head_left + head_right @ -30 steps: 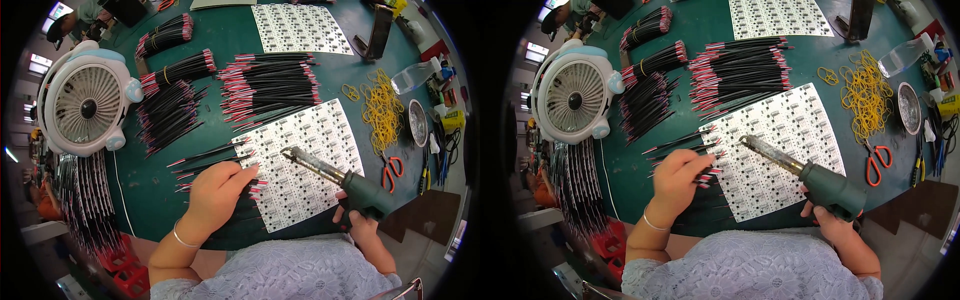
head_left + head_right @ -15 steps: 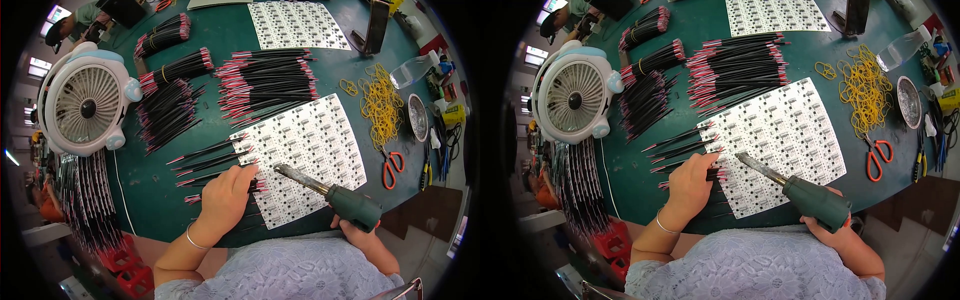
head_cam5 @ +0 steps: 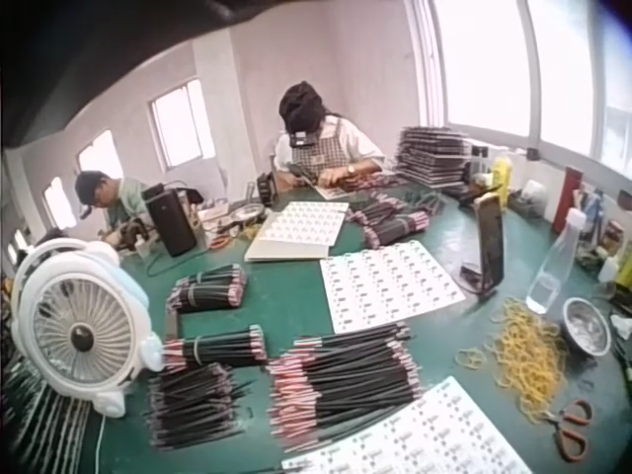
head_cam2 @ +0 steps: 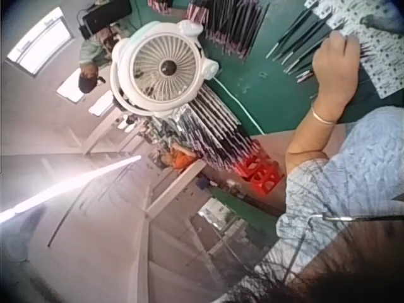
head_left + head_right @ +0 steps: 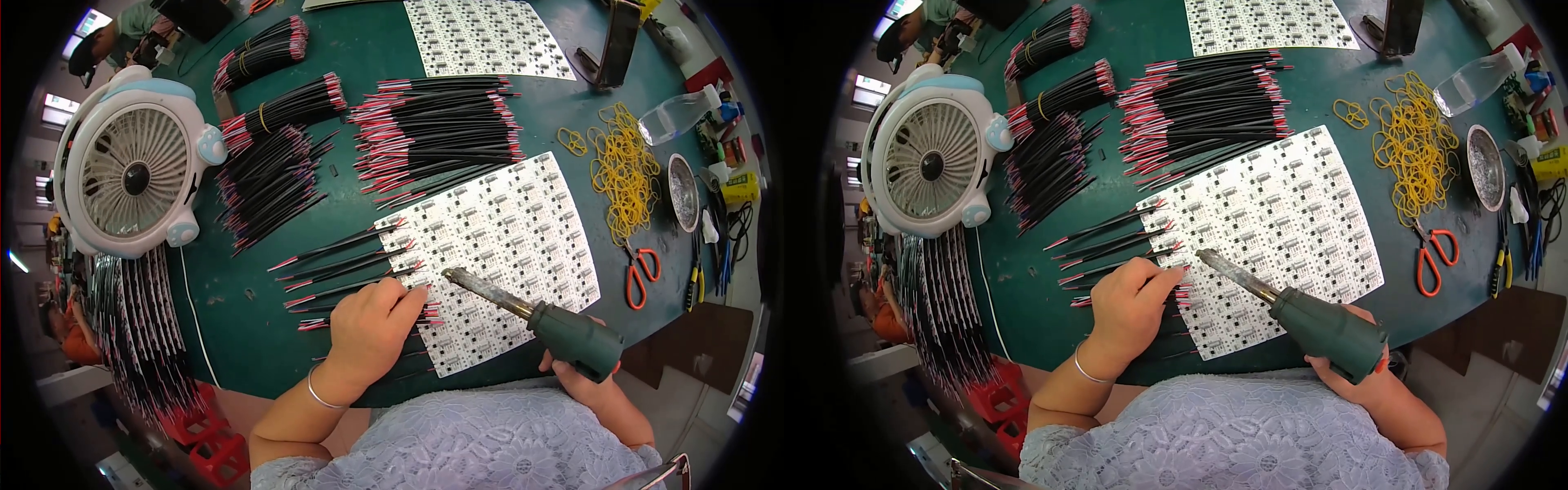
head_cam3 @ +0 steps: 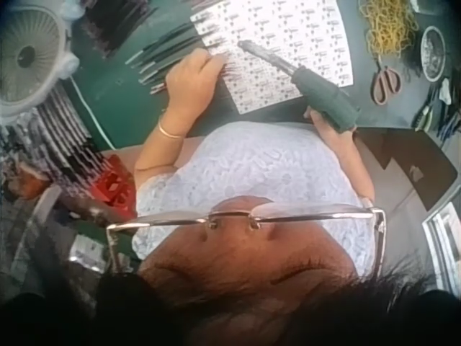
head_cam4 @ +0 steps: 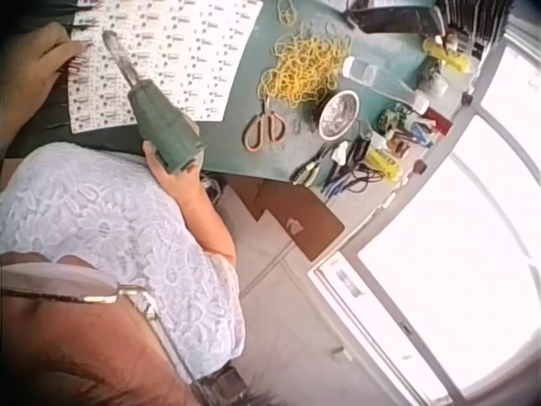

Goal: The person solders individual wires onto a printed circuit board panel using a soldering iron.

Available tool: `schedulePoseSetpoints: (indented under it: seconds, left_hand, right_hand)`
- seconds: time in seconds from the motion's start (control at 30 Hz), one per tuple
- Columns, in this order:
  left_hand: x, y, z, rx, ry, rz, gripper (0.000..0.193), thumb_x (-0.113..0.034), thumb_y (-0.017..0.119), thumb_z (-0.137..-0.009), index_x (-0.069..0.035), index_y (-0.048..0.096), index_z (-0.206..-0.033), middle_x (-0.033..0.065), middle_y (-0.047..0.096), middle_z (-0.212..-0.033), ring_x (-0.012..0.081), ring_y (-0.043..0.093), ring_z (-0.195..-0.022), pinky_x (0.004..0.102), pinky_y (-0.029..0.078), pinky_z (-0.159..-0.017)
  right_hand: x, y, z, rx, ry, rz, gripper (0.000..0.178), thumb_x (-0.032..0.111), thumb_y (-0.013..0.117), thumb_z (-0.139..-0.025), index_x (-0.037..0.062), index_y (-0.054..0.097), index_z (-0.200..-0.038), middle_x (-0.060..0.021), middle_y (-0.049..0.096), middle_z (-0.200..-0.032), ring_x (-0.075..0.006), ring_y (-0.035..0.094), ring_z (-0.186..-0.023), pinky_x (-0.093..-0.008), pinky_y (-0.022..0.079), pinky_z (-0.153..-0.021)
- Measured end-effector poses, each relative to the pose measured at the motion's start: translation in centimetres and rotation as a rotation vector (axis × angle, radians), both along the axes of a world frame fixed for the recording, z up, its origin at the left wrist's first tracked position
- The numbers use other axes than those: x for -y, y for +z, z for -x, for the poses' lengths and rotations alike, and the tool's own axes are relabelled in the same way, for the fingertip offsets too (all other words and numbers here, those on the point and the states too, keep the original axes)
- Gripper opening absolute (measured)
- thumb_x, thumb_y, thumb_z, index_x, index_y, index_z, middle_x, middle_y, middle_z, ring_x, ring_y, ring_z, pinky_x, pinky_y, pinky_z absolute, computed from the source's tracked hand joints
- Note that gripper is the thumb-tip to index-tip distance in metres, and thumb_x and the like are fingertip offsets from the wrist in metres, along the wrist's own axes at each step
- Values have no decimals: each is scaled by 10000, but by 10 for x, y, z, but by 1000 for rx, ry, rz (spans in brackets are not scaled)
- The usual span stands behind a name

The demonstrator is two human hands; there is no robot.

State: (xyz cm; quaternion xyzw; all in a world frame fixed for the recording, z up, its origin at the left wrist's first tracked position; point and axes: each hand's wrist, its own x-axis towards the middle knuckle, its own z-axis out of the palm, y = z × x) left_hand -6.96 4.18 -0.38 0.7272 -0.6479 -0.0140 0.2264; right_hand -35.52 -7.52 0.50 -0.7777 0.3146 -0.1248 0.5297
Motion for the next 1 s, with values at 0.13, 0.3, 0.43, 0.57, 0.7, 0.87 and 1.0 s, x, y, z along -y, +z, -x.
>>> schedulePoseSetpoints:
  seconds: [0.13,0.3,0.43,0.57,0.7,0.87,1.0]
  left_hand:
    - [1,-4,0,-23,-8,51,290,-4,666,-613,-89,686,-890,34,541,-741,195,568,-609,290,452,-494]
    - [0,-3,-1,-27,-14,59,287,-1,655,-625,-83,686,-898,39,541,-736,197,558,-599,300,442,-485]
    - [0,2,-4,-3,-52,98,300,-13,652,-633,-79,683,-924,39,535,-725,194,537,-567,304,427,-470]
    - [-3,0,-3,-24,-59,28,323,-25,655,-636,-89,680,-951,38,534,-731,190,525,-547,300,426,-463]
    - [-4,-5,-2,21,-63,15,263,-115,625,-720,-107,659,-981,11,518,-780,151,525,-573,282,421,-469]
    - [0,-2,-2,24,-48,61,278,-50,655,-670,-105,684,-942,18,592,-814,175,578,-592,287,433,-473]
    - [0,-2,-3,51,-71,39,228,-75,660,-677,-90,684,-904,13,578,-767,166,568,-582,281,422,-469]
  right_hand:
    - [5,5,-5,-56,121,134,385,132,606,-827,-22,514,-1169,-88,608,-871,-153,620,-625,-286,505,-589]
    - [6,9,-8,-44,156,170,326,67,550,-819,-22,529,-1132,-91,612,-873,-146,618,-623,-282,507,-591]
    - [1,3,-5,9,47,46,364,140,591,-843,-20,524,-1164,-99,619,-921,-148,615,-623,-279,501,-581]
    - [0,4,-1,-28,-5,15,428,239,625,-860,-11,524,-1192,-91,614,-944,-151,614,-624,-278,493,-579]
    - [1,5,-2,-83,73,142,406,229,621,-861,-8,531,-1178,-85,604,-920,-147,614,-626,-281,493,-593]
    - [8,9,-9,-34,209,279,337,169,588,-859,-10,549,-1142,-79,589,-894,-136,615,-623,-279,494,-608]
    - [4,12,-12,-47,165,239,305,135,573,-855,-10,564,-1124,-76,596,-888,-134,621,-620,-279,495,-611]
